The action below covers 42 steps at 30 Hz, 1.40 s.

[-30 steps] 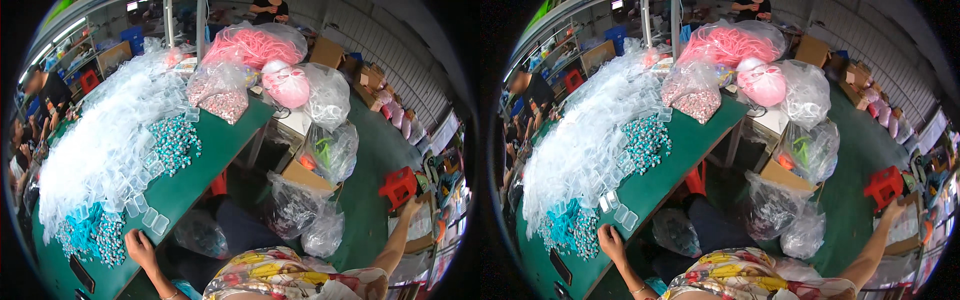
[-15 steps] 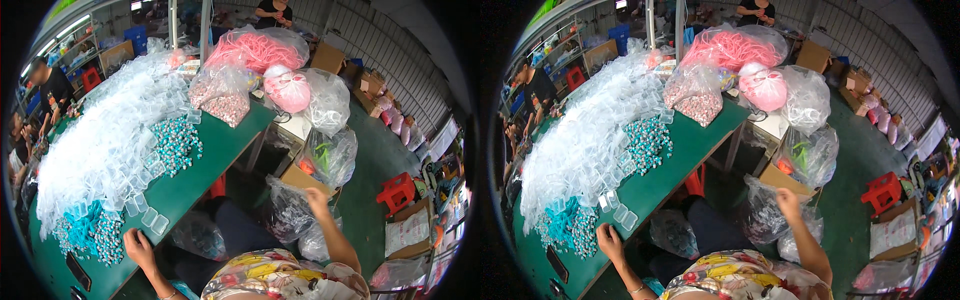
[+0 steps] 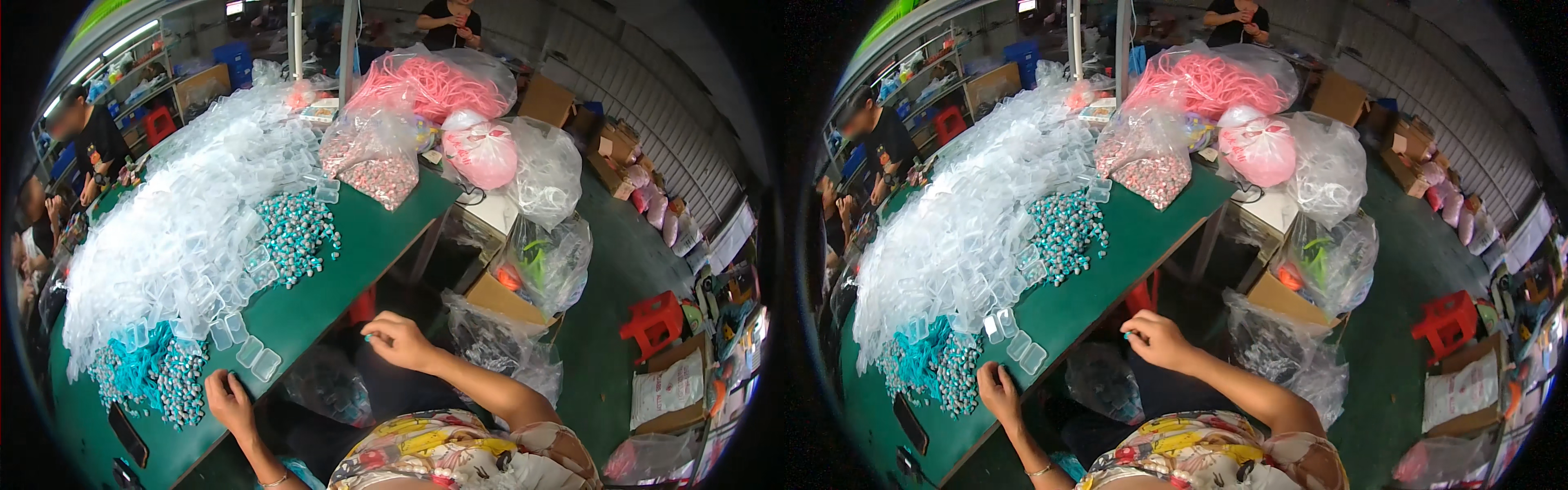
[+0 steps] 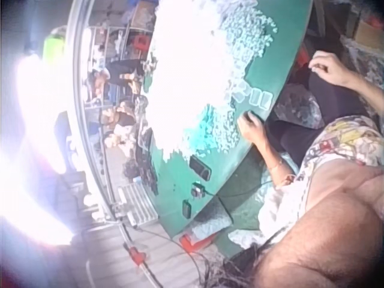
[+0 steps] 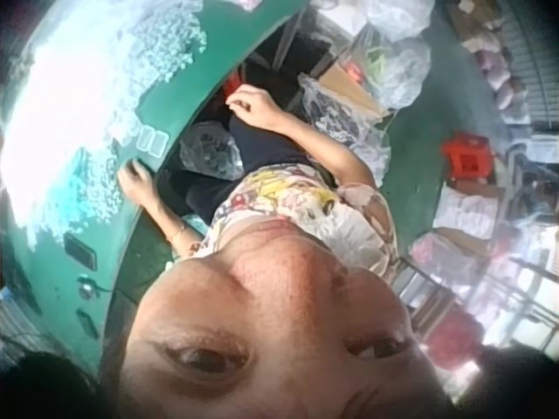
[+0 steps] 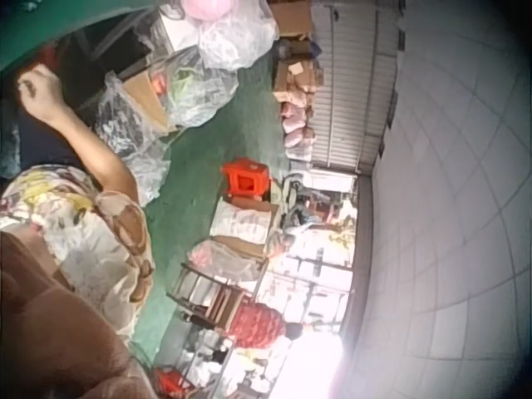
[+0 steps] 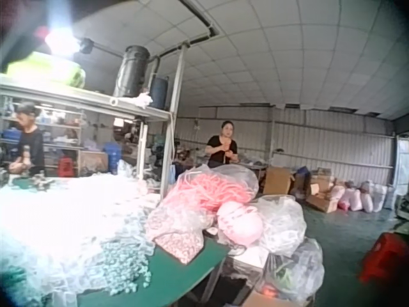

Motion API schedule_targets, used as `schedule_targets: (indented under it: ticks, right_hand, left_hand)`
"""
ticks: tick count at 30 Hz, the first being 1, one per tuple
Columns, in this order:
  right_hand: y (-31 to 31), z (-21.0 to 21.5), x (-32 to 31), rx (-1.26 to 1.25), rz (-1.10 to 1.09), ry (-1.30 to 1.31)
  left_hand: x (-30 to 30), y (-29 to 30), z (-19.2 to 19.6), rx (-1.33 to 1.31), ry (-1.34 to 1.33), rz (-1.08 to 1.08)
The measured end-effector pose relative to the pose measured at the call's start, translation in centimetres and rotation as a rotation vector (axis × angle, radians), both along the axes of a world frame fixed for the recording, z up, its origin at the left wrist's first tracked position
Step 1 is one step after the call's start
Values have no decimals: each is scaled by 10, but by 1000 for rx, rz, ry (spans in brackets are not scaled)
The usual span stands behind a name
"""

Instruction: The person sits at a green workbench and repeatedly picks up small teal and white beads, placing them into small clear plastic containers. The person arranges the filled containers on the table. Other workers are visible in the background.

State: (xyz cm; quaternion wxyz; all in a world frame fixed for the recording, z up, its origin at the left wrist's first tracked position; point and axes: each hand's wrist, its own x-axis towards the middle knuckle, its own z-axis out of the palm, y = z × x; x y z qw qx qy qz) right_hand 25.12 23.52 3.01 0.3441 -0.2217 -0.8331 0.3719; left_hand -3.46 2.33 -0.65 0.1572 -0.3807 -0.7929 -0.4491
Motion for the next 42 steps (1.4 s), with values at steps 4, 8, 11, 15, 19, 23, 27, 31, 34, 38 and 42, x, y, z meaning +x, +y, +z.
schedule_targets:
  ticks: [4, 8, 11, 15, 19, 23, 27, 31, 34, 38, 42]
  right_hand:
    - [1, 18, -36, 71, 121, 16]
    - [7, 24, -67, 145, 204, 38]
    - [15, 13, -89, 140, 234, 37]
    - [25, 5, -117, 97, 262, 56]
    - [30, -5, -139, 114, 284, 20]
    - [33, -15, -153, 123, 268, -19]
    - [35, -14, -157, 138, 261, -57]
    - [39, -10, -160, 92, 254, -101]
    - [42, -9, -160, 81, 263, -137]
    - [42, -9, -159, 70, 265, -134]
    - [38, -7, -158, 69, 254, -125]
  left_hand:
    - [3, 0, 5, -13, -43, 8]
    - [4, 0, 6, -10, -53, 12]
    - [5, 1, 8, -12, -50, 14]
    - [7, 2, 12, -13, -48, 21]
    - [4, 0, 8, -5, -62, 43]
    - [6, 1, 11, 6, -43, 51]
    - [7, 1, 13, -15, -47, 58]
    - [8, 2, 15, -24, -50, 64]
    - [10, 3, 16, -22, -57, 72]
    - [10, 5, 18, -25, -61, 65]
    - [11, 4, 17, -30, -71, 76]
